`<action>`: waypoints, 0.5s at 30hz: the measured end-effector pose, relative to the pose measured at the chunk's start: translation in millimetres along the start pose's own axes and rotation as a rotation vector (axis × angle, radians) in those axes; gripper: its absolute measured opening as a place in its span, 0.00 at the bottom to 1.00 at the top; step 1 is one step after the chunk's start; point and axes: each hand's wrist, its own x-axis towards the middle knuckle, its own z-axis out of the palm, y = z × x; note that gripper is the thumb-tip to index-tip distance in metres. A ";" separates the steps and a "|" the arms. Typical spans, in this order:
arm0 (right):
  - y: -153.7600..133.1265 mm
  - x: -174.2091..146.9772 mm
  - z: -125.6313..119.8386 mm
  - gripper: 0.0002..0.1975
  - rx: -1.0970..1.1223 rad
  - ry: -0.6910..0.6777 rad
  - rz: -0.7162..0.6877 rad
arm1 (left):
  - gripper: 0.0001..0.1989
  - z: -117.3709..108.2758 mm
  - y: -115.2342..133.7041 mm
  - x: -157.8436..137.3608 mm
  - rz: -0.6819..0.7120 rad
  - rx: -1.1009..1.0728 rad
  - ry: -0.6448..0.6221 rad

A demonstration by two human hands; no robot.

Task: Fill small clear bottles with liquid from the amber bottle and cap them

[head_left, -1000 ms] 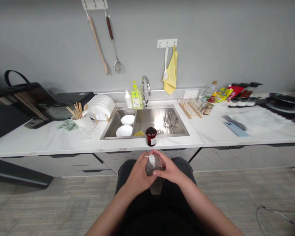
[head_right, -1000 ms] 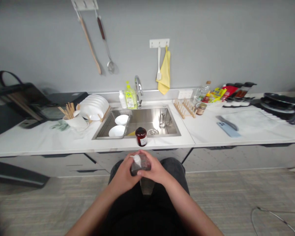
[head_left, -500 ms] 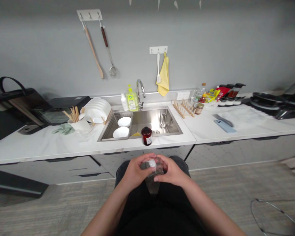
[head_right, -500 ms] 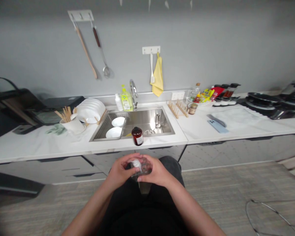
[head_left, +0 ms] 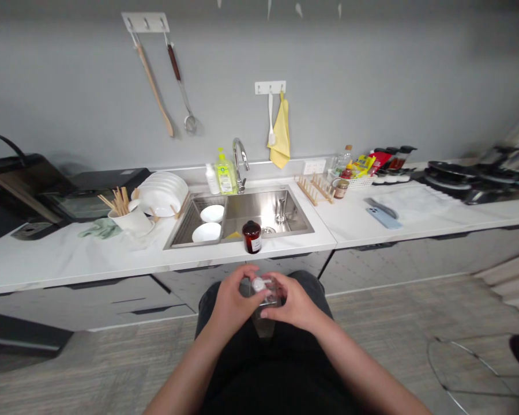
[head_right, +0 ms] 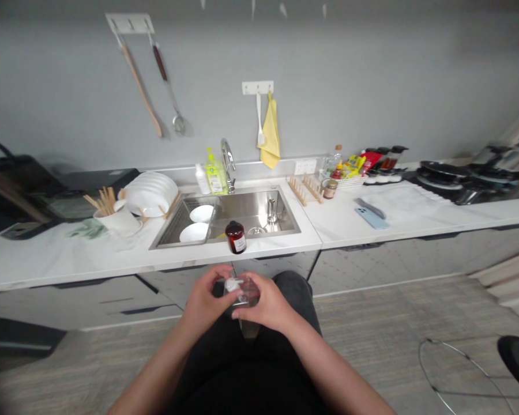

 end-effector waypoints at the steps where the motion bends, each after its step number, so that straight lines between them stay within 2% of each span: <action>1: -0.7 -0.5 0.4 0.41 -0.010 0.001 -0.017 | 0.25 2.3 0.3 -0.1 0.014 0.025 0.011; 4: -0.6 -2.2 -0.6 0.39 -0.023 0.013 -0.038 | 0.32 6.5 0.3 -4.6 0.061 -0.094 -0.149; 6: 1.4 -3.8 -2.7 0.39 0.000 0.011 -0.017 | 0.35 8.3 -2.2 -7.6 0.044 -0.221 -0.233; 11: -0.9 -5.0 -3.4 0.42 -0.033 0.005 -0.037 | 0.34 16.4 -2.8 2.2 -0.044 -0.256 -0.106; 15: -6.2 -1.5 -6.4 0.40 -0.092 0.014 -0.064 | 0.42 12.7 6.3 9.3 0.000 -0.375 -0.225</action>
